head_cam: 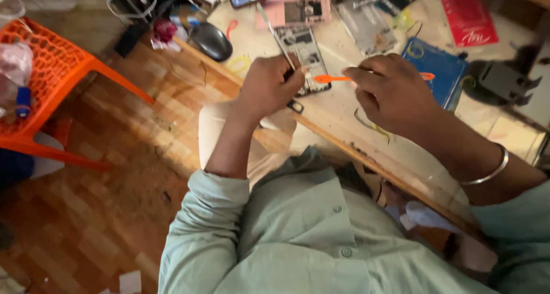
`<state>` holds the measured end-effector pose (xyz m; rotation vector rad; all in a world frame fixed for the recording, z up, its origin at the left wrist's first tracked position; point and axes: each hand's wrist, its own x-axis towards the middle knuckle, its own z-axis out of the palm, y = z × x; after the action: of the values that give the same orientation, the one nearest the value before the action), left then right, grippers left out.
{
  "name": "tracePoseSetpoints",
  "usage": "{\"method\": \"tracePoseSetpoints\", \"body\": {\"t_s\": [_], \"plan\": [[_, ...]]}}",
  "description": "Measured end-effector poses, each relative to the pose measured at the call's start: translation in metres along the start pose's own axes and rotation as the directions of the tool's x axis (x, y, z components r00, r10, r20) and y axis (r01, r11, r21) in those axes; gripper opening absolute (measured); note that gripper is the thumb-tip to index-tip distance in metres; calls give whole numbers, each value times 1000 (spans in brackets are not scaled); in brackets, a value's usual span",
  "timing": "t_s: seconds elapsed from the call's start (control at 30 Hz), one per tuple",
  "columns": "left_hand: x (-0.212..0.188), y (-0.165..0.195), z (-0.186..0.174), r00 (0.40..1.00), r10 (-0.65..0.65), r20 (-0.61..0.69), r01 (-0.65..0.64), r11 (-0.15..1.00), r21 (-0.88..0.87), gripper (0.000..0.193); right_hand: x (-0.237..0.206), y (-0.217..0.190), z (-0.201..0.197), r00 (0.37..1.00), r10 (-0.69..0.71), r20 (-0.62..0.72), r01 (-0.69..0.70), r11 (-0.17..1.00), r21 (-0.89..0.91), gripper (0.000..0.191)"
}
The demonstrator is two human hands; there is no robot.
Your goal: The person uses a screwdriver and a plastic pry tool to work on the internal components of a disassembled mobile phone. They repeatedly pry at and adjust parts within the phone's chassis while another person stands nearby.
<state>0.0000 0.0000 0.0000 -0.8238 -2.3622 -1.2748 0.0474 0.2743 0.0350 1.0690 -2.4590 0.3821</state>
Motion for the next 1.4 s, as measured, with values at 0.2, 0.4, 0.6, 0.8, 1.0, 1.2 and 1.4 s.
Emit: {"method": "tracePoseSetpoints", "body": {"t_s": [0.2, 0.4, 0.6, 0.8, 1.0, 1.2, 1.4], "plan": [[-3, 7, 0, 991, -133, 28, 135, 989, -56, 21, -2, 8, -1, 997, 64, 34, -59, 989, -135, 30], [-4, 4, 1, 999, -49, -12, 48, 998, -47, 20, -2, -3, 0, 997, -75, 25, 74, 997, 20, 33], [-3, -1, 4, 998, -58, -8, 58, 998, 11, 22, 0, 8, -13, 1000, 19, 10, -16, 983, -185, 28], [-3, -1, 4, 999, -42, -26, 42, 999, 4, 19, -4, -5, 12, 989, -148, -30, 147, 989, -31, 32], [-1, 4, 2, 990, -137, 30, 138, 990, -22, 20, -1, 9, -7, 1000, -22, 18, 25, 984, -176, 31], [0, 4, 0, 1000, 0, 0, 0, 1000, -14, 18, 4, -9, 4, 991, -130, -12, 130, 991, -22, 32], [0, 4, 2, 1000, -11, -11, 11, 1000, 4, 21, 3, 2, 2, 997, -76, 27, 77, 996, -54, 29]]}}
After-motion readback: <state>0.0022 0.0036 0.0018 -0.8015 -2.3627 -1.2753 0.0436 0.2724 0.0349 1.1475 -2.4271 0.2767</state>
